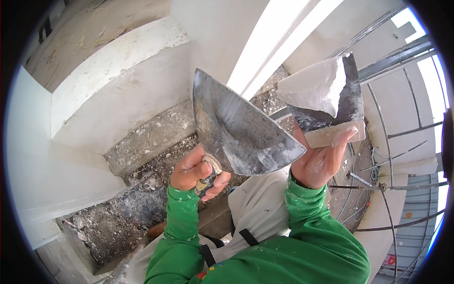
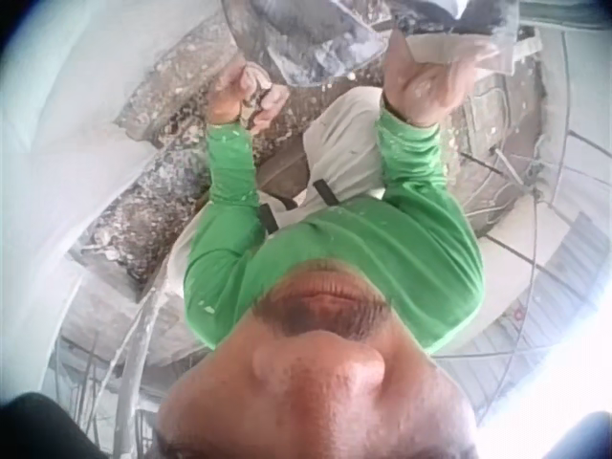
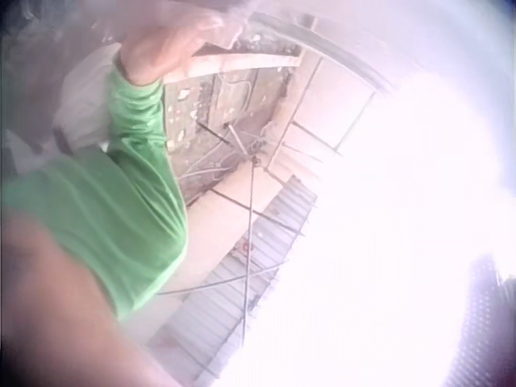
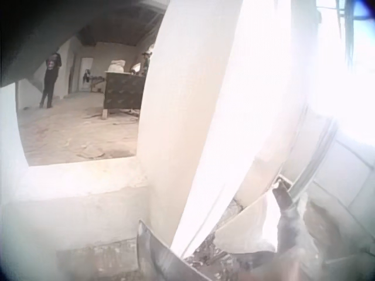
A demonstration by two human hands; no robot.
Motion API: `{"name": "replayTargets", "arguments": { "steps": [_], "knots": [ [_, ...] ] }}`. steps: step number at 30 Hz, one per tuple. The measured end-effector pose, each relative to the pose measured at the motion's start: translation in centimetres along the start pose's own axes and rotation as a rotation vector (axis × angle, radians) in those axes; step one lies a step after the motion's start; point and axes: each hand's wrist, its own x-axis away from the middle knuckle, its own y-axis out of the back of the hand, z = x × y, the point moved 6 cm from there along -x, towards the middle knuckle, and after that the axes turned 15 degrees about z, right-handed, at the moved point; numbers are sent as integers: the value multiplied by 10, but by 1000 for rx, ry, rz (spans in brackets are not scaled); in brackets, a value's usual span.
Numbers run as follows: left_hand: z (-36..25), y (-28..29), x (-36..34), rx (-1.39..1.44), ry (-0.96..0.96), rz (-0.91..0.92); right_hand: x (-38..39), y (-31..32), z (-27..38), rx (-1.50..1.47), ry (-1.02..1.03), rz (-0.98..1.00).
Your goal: The person applies white plaster to a wall and ceiling using a trowel and a smaller scraper. They scoop the material from a board, spread it onto the surfaces, and smooth the edges. The person works on a scaffold in a room under construction.
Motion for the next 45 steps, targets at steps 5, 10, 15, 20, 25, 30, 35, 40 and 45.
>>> {"name": "replayTargets", "arguments": {
  "steps": [5, 10, 15, 20, 25, 30, 35, 40, 45],
  "knots": [
    [54, -2, -16, 379, 171, 65, 13, -16, 20, 37, 140, 501],
    [41, 10, -2, 312, 127, 201, -2, 3, 1, 966, 60, 1058],
    [19, -15, -17, 87, 316, 287, 8, 40, 33, 788, 56, 599],
    [65, -16, -32, 225, 299, 342, 29, 60, 7, 5, 15, -18],
    [50, -11, -36, -75, 214, 423, 25, 71, -3, -58, -142, -308],
    [50, -19, -64, -624, -21, 140, 21, 71, 19, 1030, -302, -50],
    [59, -28, -81, -676, -104, 94, 52, 70, -37, -279, -465, -168],
    [43, -26, -93, -585, -266, 77, 50, 37, -30, -54, -486, -120],
    [48, -24, -94, -605, -149, 108, 56, 57, -28, -54, -430, -61]
  ]
}}
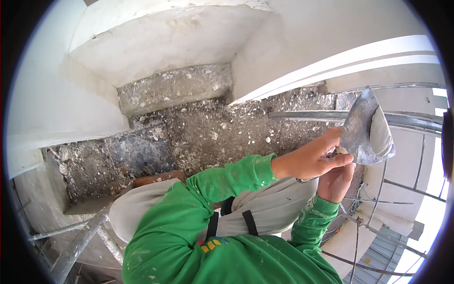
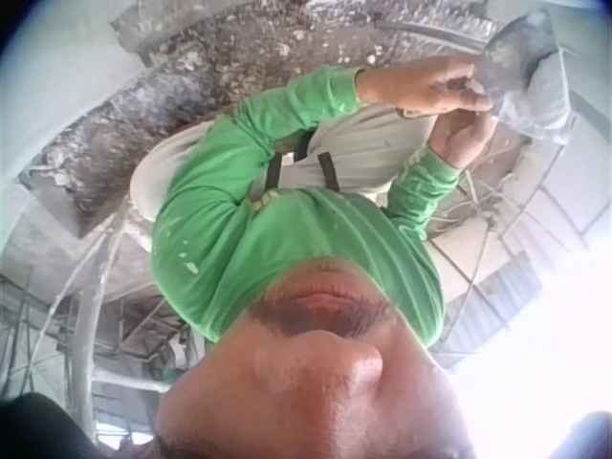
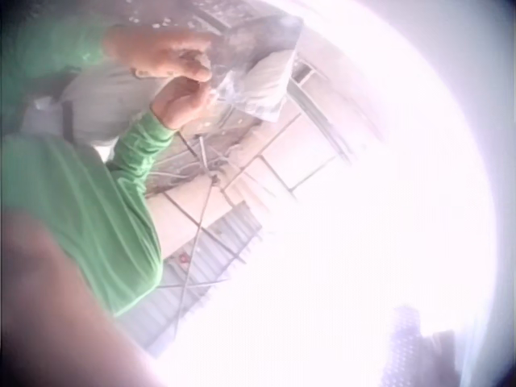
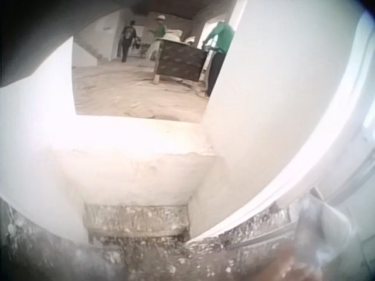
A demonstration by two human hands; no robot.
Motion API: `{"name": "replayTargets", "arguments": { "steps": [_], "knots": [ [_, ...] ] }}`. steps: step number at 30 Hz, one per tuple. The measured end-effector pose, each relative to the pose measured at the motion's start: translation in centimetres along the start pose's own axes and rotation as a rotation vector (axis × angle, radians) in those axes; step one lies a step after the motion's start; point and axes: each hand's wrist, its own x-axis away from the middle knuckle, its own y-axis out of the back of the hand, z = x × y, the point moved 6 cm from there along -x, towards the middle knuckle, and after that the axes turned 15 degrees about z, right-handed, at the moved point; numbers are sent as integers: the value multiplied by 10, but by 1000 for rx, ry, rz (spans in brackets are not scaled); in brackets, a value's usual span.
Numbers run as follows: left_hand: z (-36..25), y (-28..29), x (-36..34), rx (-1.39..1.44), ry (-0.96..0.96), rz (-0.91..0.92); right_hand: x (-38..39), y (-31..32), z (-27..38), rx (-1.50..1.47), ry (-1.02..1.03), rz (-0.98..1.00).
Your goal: The person applies white plaster to a wall and ceiling using a trowel and a smaller scraper. They scoop the material from a board, spread it onto the surfaces, and smooth the edges. The person works on a scaffold in a room under construction.
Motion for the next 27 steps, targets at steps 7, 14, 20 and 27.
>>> {"name": "replayTargets", "arguments": {
  "steps": [7, 14, 20, 27],
  "knots": [
    [-8, 9, 1, -160, -12, -91, 11, 15, 17, 561, -131, 119],
    [-3, 16, 3, 3, -61, -161, 33, -17, 29, 1443, -258, 528],
    [-49, 22, 4, -425, -29, -277, 21, -60, 2, 491, -219, 505],
    [-108, 45, 3, -805, 103, -172, -25, -114, 3, 690, 172, 646]
  ]
}}
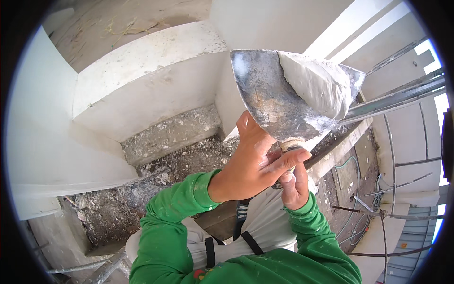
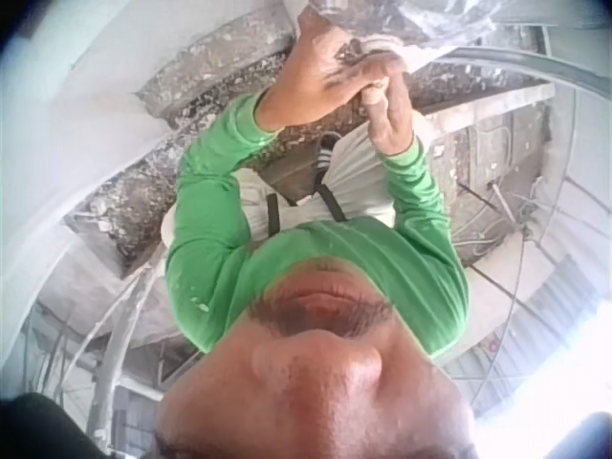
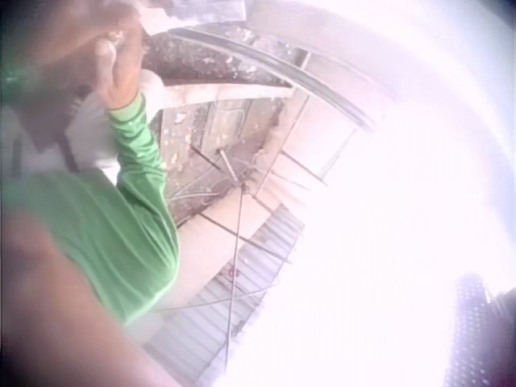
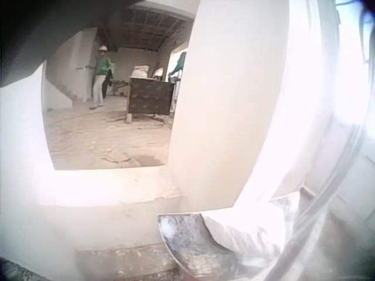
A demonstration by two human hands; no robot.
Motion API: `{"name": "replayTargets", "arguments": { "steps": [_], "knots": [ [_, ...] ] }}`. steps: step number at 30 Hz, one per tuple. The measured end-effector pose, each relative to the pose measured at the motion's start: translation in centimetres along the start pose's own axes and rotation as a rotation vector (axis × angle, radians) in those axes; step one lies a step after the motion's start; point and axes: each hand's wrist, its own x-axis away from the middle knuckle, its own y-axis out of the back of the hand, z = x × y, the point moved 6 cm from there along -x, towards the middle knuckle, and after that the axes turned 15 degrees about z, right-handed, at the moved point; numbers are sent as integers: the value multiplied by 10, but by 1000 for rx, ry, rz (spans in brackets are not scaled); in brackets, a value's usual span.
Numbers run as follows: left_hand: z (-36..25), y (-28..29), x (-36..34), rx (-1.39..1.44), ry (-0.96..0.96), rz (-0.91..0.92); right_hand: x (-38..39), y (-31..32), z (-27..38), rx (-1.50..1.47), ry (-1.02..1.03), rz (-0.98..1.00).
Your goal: The person applies white plaster to a wall and ceiling using a trowel and a smaller scraper. They scoop the material from a board, spread it onto the surfaces, and smooth the edges. The person works on a scaffold in a room under construction.
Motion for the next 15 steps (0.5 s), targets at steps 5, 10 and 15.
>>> {"name": "replayTargets", "arguments": {
  "steps": [5, 10, 15],
  "knots": [
    [22, 47, 20, 393, 245, -67, 11, 1, 2, -742, 40, -163],
    [35, 119, 87, 126, 408, -462, 27, 21, -5, -808, -102, -205],
    [-39, 127, 80, -732, 189, -380, 35, 9, -11, -903, -368, -91]
  ]
}}
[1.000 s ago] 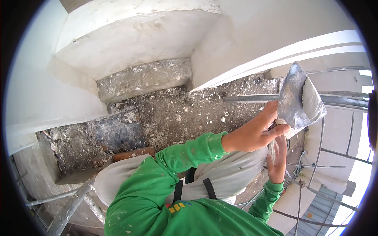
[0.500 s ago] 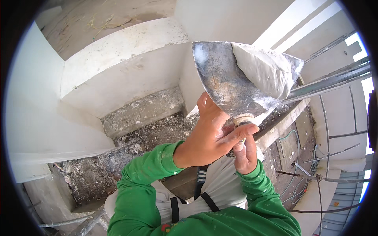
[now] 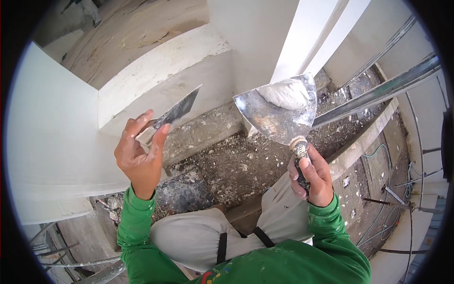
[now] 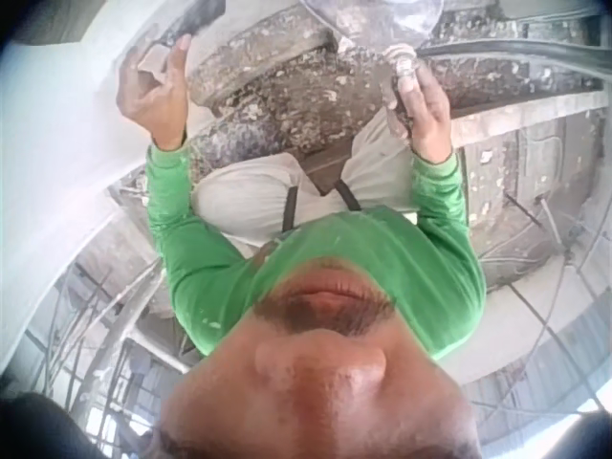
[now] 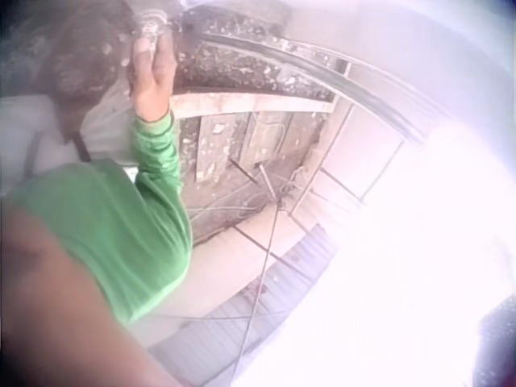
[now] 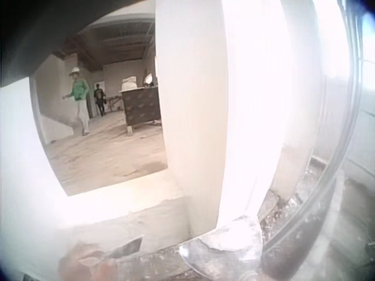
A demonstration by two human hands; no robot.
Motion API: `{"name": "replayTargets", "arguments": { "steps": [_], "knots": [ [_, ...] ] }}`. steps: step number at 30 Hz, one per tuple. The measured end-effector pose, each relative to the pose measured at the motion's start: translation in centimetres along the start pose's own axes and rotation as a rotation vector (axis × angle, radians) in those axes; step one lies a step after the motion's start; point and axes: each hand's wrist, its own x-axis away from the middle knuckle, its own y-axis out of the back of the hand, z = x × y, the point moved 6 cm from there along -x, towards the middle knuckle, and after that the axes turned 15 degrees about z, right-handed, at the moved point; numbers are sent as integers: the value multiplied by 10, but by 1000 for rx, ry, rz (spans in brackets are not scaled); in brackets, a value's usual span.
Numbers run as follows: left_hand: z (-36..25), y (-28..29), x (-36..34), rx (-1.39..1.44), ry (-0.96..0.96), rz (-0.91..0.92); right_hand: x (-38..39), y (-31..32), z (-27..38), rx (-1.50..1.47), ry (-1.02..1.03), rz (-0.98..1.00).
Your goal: The person applies white plaster to a wall and ceiling using a trowel and a smaller scraper. They scoop the material from a board, spread it onto the surfaces, and smooth the edges. The person works on a scaffold in a room under construction.
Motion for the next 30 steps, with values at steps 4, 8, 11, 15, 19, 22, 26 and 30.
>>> {"name": "replayTargets", "arguments": {
  "steps": [4, 8, 11, 15, 19, 22, 26, 30],
  "knots": [
    [-63, -21, -18, -267, -557, 275, 3, -4, 3, 116, -116, 35],
    [-83, -45, -25, -320, -689, 396, 5, -10, 1, 164, -141, 45],
    [-93, -55, -24, -380, -691, 464, 5, -12, -1, 195, -123, 49],
    [-92, -62, -25, -415, -687, 510, 4, -16, 1, 318, -121, 62],
    [-90, -63, -25, -461, -694, 579, 4, -13, -3, 486, -71, 92],
    [-89, -61, -18, -479, -722, 663, 6, -15, -6, 528, -79, 101],
    [-89, -59, -12, -529, -730, 703, 4, -17, -8, 577, -25, 115],
    [-93, -51, -12, -584, -721, 776, 5, -16, -10, 577, 0, 102]
  ]
}}
